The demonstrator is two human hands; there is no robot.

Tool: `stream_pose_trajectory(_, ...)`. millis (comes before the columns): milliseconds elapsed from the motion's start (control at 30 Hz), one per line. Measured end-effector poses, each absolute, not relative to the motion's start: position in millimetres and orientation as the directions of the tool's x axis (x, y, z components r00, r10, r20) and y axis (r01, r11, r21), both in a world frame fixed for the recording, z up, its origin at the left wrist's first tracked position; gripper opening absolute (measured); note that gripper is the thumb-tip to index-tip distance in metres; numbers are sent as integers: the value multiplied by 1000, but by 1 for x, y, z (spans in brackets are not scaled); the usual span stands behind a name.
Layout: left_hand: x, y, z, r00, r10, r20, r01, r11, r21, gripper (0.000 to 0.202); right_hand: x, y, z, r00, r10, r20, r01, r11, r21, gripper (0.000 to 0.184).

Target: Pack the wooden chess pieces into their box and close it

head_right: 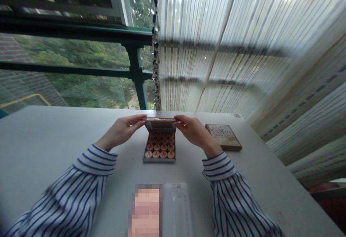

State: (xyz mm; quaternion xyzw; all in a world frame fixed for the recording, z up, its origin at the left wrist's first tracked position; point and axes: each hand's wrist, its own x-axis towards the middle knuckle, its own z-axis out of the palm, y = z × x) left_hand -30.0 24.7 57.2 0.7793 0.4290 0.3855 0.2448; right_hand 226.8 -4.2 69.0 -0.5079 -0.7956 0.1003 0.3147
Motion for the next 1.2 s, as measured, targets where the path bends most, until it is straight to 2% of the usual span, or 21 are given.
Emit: stream_pose_trajectory(1200, -34, 21, 64, 409, 845, 345, 534, -528, 660, 36, 230, -10, 75, -340, 876, 342, 768, 469, -437, 25)
